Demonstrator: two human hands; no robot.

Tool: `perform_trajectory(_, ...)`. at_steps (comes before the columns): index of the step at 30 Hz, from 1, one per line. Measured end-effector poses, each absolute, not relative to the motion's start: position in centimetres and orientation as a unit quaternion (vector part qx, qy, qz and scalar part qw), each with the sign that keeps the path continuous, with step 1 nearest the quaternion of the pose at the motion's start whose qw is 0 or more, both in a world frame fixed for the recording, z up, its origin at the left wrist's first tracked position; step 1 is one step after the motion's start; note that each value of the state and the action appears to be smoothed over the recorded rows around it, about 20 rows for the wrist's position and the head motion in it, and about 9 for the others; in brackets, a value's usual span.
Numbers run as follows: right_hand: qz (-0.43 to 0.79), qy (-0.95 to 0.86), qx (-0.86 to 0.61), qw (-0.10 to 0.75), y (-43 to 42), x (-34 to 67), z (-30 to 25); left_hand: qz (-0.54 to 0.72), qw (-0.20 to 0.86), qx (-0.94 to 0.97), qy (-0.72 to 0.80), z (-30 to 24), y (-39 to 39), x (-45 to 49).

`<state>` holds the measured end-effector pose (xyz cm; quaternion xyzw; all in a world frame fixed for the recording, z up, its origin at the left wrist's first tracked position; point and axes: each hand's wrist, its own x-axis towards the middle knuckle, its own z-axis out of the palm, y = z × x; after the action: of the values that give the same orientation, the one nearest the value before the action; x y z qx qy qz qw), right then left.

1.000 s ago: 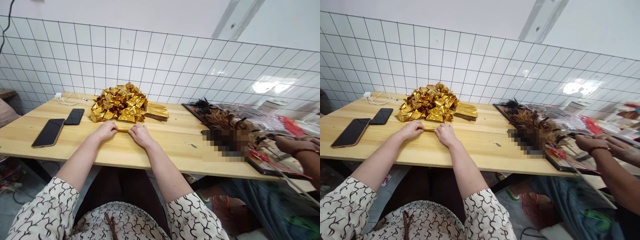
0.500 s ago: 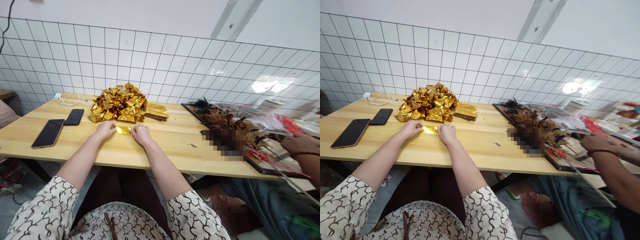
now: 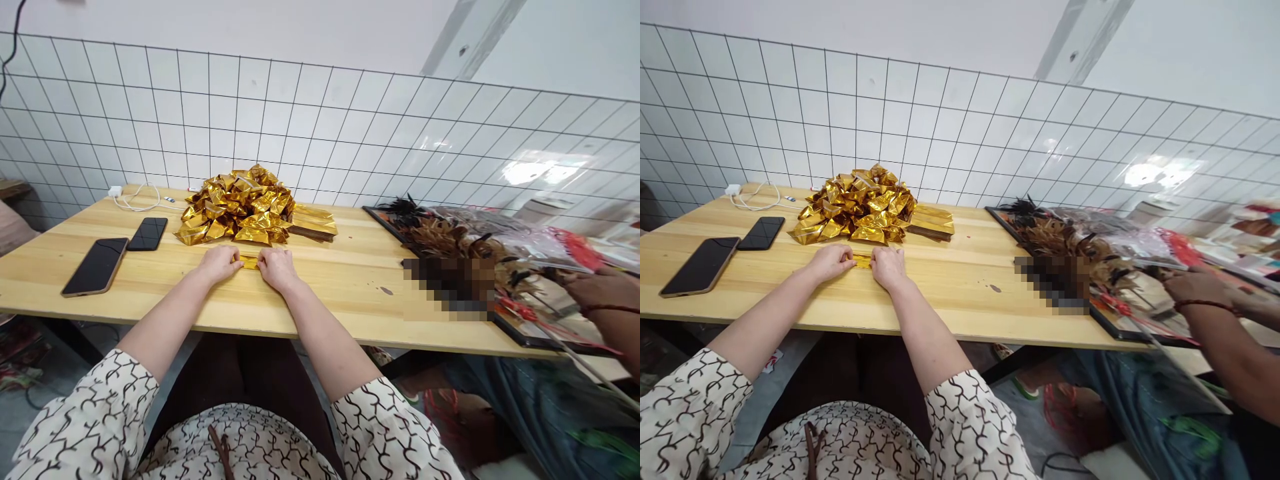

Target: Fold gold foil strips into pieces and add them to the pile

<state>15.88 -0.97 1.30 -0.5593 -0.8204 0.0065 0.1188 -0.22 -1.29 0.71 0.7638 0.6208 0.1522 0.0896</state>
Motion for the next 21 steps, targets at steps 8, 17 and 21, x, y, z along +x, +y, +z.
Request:
perform_trajectory(8, 0.035, -0.815, -0.567, 0.119, -0.8, 15.2, 1.2, 0.157, 0.096, 0.738, 0.649, 0.5, -0.8, 0.2)
perform_trajectory(17, 0.099, -0.775, -0.614, 0.117, -0.3, 15.5, 1.4, 0.155, 0.124, 0.723, 0.661, 0.5, -0.4, -0.1)
perform_trajectory(21, 0.106, -0.769, -0.619, 0.119, -0.2, 16.0, 1.4, 0.163, 0.131, 0.721, 0.661, 0.2, -0.1, -0.8)
